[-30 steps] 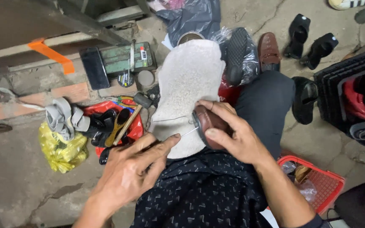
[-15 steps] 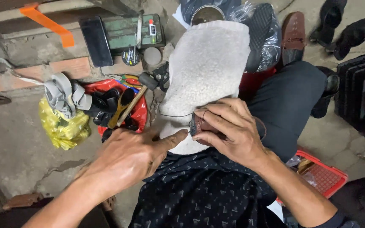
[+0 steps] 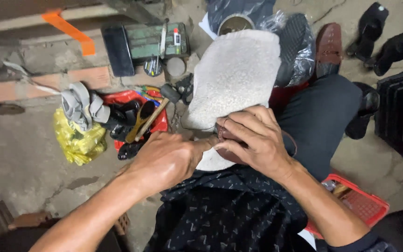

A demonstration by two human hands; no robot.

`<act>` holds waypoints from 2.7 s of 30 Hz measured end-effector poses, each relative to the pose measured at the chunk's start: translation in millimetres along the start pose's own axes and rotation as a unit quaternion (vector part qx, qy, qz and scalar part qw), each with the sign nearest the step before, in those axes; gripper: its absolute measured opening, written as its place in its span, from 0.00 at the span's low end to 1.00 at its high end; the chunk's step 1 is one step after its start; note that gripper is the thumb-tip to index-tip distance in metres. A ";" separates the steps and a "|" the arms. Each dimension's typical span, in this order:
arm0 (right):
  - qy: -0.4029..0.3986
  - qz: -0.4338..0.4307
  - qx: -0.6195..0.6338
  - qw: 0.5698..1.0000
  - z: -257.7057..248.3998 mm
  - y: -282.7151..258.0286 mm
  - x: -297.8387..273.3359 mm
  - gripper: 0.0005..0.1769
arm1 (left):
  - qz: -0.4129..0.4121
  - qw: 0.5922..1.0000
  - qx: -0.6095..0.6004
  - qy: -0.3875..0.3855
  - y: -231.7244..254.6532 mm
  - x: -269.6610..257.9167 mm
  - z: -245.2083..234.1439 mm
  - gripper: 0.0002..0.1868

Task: Hand-sewing the sole of a leather shoe using a needle and thread.

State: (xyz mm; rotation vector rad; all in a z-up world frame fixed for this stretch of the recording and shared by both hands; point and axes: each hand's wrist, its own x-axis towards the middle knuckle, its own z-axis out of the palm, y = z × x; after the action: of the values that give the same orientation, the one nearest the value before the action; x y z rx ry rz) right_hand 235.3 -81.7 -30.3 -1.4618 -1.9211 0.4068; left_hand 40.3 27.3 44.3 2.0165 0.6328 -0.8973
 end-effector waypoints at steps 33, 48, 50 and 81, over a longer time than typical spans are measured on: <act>-0.007 0.213 -0.233 0.949 -42.8 -31.2 -119.2 0.09 | -0.072 0.990 0.015 0.121 -46.8 -20.5 -5.8 0.24; -0.040 0.259 -0.054 0.964 -64.5 -28.2 -118.7 0.12 | 0.056 0.980 -0.017 0.193 -51.4 -20.2 2.4 0.23; -0.276 0.336 -0.201 0.878 -38.4 -17.9 -119.5 0.16 | 0.069 0.977 -0.014 0.200 -48.6 -20.8 0.9 0.22; -0.022 0.382 0.376 0.844 -9.9 -3.0 -90.0 0.12 | 0.070 0.927 -0.350 0.113 -75.5 -3.2 1.6 0.17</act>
State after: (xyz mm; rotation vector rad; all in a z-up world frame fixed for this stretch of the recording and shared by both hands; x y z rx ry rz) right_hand 252.3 -168.3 -50.7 -1.5634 -0.8946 1.3823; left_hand -14.7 66.2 10.1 1.4881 0.7884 -0.2792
